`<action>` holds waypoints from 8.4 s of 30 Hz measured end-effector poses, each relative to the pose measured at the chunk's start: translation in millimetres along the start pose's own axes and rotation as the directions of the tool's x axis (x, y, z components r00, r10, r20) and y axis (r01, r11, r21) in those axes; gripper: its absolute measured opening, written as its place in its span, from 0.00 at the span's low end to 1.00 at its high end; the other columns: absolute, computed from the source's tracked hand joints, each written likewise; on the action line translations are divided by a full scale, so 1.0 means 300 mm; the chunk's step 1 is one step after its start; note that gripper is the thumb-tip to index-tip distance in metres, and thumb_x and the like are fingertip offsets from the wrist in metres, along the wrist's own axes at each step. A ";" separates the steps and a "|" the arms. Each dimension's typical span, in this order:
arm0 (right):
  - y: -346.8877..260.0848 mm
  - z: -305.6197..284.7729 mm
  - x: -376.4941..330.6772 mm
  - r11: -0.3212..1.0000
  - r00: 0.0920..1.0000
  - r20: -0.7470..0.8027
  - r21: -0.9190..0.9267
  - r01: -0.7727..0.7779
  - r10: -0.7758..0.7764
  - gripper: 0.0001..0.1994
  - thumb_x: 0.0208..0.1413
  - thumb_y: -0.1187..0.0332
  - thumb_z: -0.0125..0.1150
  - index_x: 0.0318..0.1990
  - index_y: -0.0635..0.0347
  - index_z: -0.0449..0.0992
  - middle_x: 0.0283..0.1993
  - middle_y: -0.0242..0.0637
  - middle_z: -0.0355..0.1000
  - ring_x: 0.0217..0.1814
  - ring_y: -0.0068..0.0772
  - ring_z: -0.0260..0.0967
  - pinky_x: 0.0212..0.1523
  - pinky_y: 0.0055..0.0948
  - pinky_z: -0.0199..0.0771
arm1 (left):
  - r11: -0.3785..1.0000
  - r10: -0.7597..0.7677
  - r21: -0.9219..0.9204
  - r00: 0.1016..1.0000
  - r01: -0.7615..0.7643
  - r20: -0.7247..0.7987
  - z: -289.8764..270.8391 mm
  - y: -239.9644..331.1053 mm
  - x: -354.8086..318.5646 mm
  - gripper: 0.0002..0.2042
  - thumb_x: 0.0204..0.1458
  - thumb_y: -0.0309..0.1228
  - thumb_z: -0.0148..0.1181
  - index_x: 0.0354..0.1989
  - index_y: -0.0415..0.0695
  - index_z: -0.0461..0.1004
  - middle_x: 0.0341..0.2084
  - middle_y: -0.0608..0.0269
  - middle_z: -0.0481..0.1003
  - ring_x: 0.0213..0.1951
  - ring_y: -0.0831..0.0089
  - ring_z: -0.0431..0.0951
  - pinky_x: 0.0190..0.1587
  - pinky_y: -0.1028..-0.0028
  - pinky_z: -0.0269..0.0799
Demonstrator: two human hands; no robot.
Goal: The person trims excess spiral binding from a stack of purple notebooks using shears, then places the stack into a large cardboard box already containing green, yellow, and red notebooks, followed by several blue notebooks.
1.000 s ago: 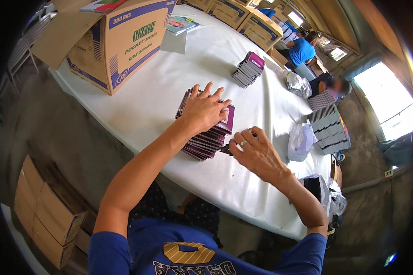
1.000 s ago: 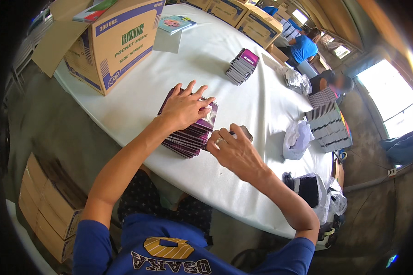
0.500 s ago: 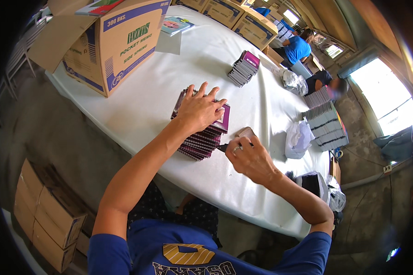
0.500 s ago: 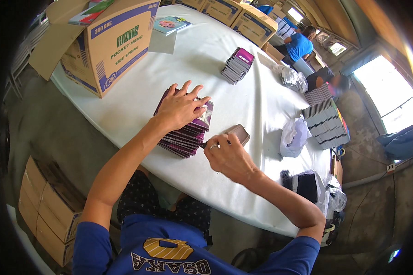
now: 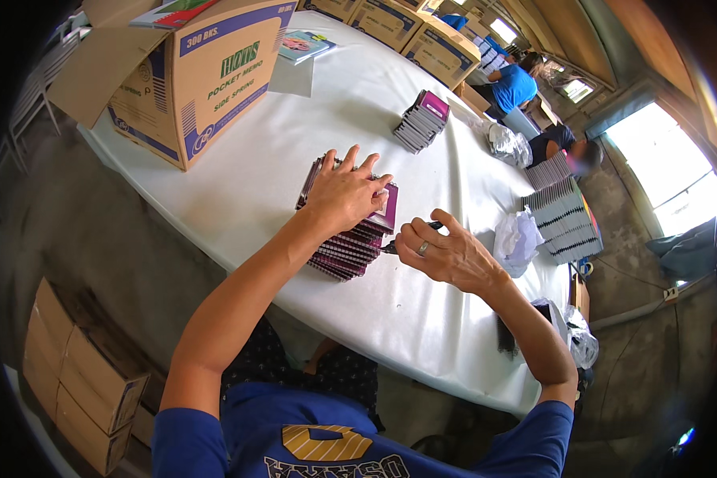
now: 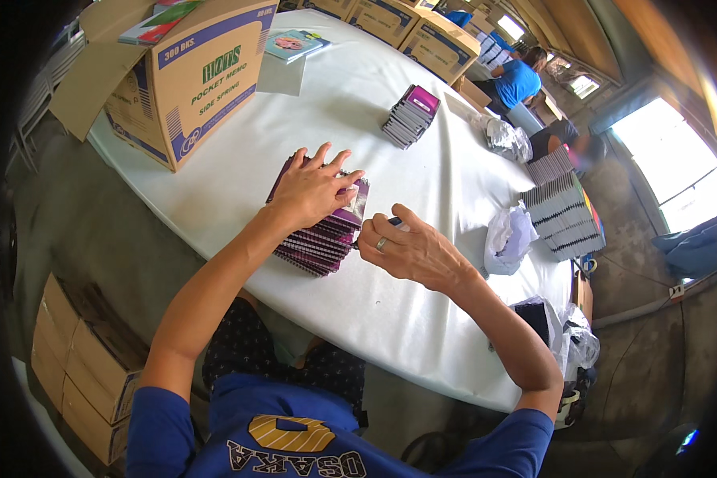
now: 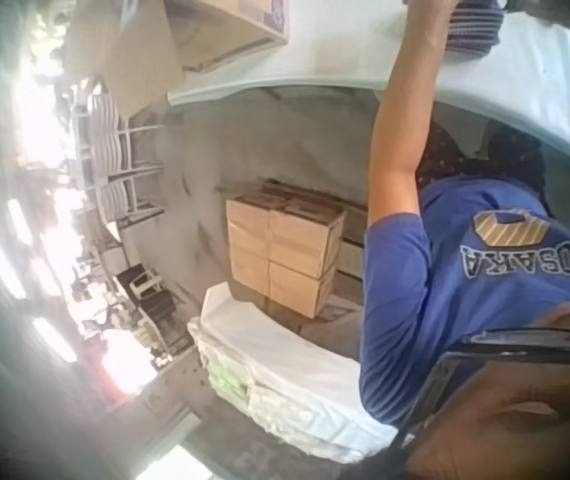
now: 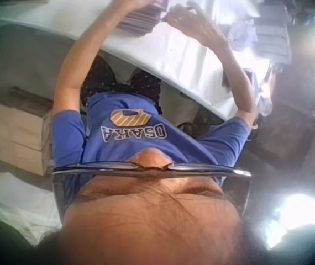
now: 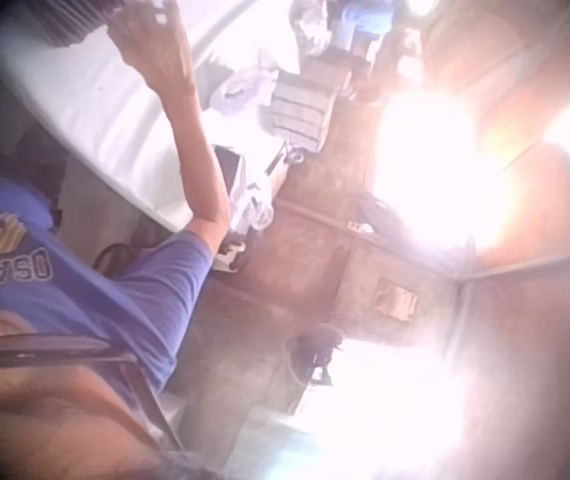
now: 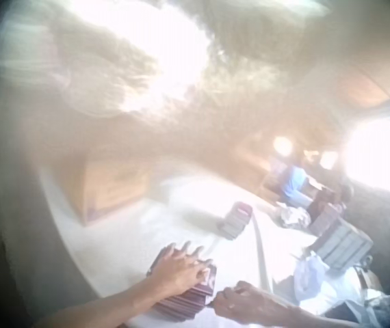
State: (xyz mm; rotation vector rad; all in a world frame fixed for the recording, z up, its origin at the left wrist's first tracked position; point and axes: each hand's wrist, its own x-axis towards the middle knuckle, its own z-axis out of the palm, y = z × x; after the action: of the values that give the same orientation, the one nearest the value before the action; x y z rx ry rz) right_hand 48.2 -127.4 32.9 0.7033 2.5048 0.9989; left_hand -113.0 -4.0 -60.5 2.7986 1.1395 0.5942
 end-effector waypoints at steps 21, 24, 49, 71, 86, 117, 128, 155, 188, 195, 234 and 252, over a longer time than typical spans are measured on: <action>-0.015 0.002 0.023 0.992 0.996 -0.001 -0.084 0.090 -0.090 0.10 0.47 0.69 0.63 0.38 0.53 0.74 0.42 0.24 0.69 0.49 0.22 0.63 0.48 0.26 0.64 | 1.000 0.006 0.004 1.000 -0.006 0.005 -0.001 0.003 0.002 0.21 0.62 0.46 0.40 0.62 0.62 0.66 0.65 0.62 0.59 0.67 0.57 0.53 0.65 0.48 0.49; -0.045 -0.009 0.023 1.000 1.000 -0.001 0.026 -0.005 0.005 0.10 0.46 0.69 0.62 0.38 0.56 0.75 0.40 0.27 0.71 0.46 0.24 0.67 0.44 0.24 0.66 | 1.000 0.012 0.000 1.000 -0.012 -0.007 0.007 0.003 0.003 0.21 0.62 0.46 0.40 0.61 0.61 0.67 0.65 0.62 0.59 0.67 0.57 0.54 0.65 0.49 0.49; -0.026 0.003 0.011 0.984 1.000 -0.026 -0.179 0.003 -0.007 0.12 0.46 0.66 0.60 0.40 0.49 0.69 0.44 0.22 0.66 0.49 0.19 0.61 0.46 0.25 0.62 | 1.000 0.000 -0.010 1.000 0.000 -0.016 0.006 0.001 0.001 0.20 0.62 0.47 0.40 0.61 0.62 0.67 0.65 0.63 0.60 0.67 0.59 0.53 0.66 0.50 0.48; -0.045 -0.013 0.001 0.991 0.995 -0.048 -0.088 -0.097 0.093 0.12 0.46 0.66 0.61 0.39 0.48 0.67 0.46 0.26 0.65 0.51 0.23 0.61 0.52 0.33 0.64 | 1.000 -0.012 -0.023 1.000 0.012 -0.019 0.007 0.006 0.002 0.20 0.61 0.47 0.41 0.60 0.63 0.68 0.65 0.64 0.60 0.67 0.60 0.54 0.66 0.51 0.47; -0.045 -0.007 -0.030 0.988 0.989 0.026 0.048 -0.146 0.145 0.17 0.43 0.70 0.61 0.44 0.52 0.70 0.45 0.27 0.67 0.51 0.25 0.64 0.51 0.34 0.63 | 0.963 0.232 -0.049 0.911 -0.263 -0.341 -0.039 -0.029 -0.159 0.38 0.34 0.51 0.69 0.61 0.63 0.67 0.64 0.66 0.60 0.69 0.50 0.47 0.65 0.41 0.45; -0.032 0.018 -0.002 0.989 0.997 -0.028 -0.126 -0.078 0.075 0.12 0.47 0.67 0.60 0.40 0.48 0.67 0.44 0.27 0.64 0.48 0.24 0.60 0.41 0.26 0.66 | 0.983 0.104 -0.125 0.968 -0.135 -0.226 -0.004 -0.018 -0.166 0.29 0.38 0.44 0.70 0.55 0.64 0.73 0.58 0.69 0.69 0.66 0.56 0.55 0.67 0.48 0.48; -0.107 -0.140 0.161 0.982 0.909 0.374 -0.112 -0.153 0.185 0.07 0.42 0.67 0.61 0.30 0.58 0.74 0.33 0.35 0.70 0.36 0.31 0.69 0.34 0.26 0.68 | 0.984 0.111 -0.108 0.961 -0.142 -0.255 0.003 -0.025 -0.171 0.30 0.37 0.43 0.71 0.55 0.64 0.74 0.58 0.72 0.69 0.67 0.53 0.53 0.66 0.49 0.49; 0.001 -0.036 0.022 0.971 0.999 0.027 -0.236 0.043 -0.037 0.10 0.51 0.67 0.58 0.40 0.50 0.67 0.45 0.27 0.64 0.48 0.23 0.59 0.44 0.24 0.65 | 0.984 0.110 -0.096 0.931 -0.152 -0.349 0.022 -0.021 -0.170 0.22 0.46 0.51 0.59 0.52 0.65 0.76 0.55 0.71 0.71 0.65 0.55 0.57 0.65 0.48 0.51; 0.095 -0.007 -0.042 0.997 0.996 -0.021 0.003 -0.082 0.082 0.17 0.48 0.66 0.64 0.46 0.46 0.70 0.48 0.22 0.66 0.56 0.21 0.60 0.58 0.34 0.64 | 0.981 0.117 -0.139 0.985 -0.135 -0.128 -0.019 -0.042 -0.107 0.22 0.48 0.58 0.56 0.50 0.67 0.77 0.59 0.70 0.69 0.66 0.53 0.56 0.66 0.47 0.45; 0.087 -0.012 -0.035 0.999 1.000 0.003 -0.049 -0.014 0.014 0.13 0.46 0.66 0.64 0.41 0.47 0.71 0.43 0.23 0.68 0.50 0.21 0.64 0.48 0.28 0.66 | 0.977 0.120 -0.166 0.987 -0.137 -0.106 -0.019 -0.036 -0.105 0.23 0.47 0.59 0.56 0.50 0.68 0.77 0.59 0.71 0.68 0.66 0.52 0.56 0.67 0.47 0.45; 0.221 0.490 0.321 -0.370 0.830 0.547 0.753 -0.544 -0.108 0.46 0.47 0.25 0.47 0.52 0.65 0.74 0.47 0.41 0.74 0.52 0.31 0.69 0.51 0.32 0.71 | -0.341 -0.488 -0.886 0.746 0.315 0.454 0.074 0.092 -0.397 0.42 0.58 0.58 0.47 0.70 0.42 0.41 0.66 0.60 0.52 0.67 0.68 0.50 0.67 0.63 0.48; 0.036 0.315 0.089 -0.733 0.557 0.770 0.567 -0.375 0.311 0.31 0.59 0.47 0.55 0.47 0.77 0.73 0.41 0.43 0.75 0.40 0.25 0.72 0.44 0.25 0.72 | 0.900 -0.338 -0.349 0.923 0.260 -0.186 0.094 0.117 -0.276 0.26 0.65 0.45 0.39 0.54 0.32 0.70 0.66 0.39 0.50 0.68 0.37 0.41 0.65 0.49 0.45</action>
State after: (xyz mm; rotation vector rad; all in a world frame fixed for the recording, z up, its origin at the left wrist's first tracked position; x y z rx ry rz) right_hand 76.1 -54.8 -28.1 2.5389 1.8831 -1.9536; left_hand -133.2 -83.6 -106.8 2.2641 1.3439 1.0045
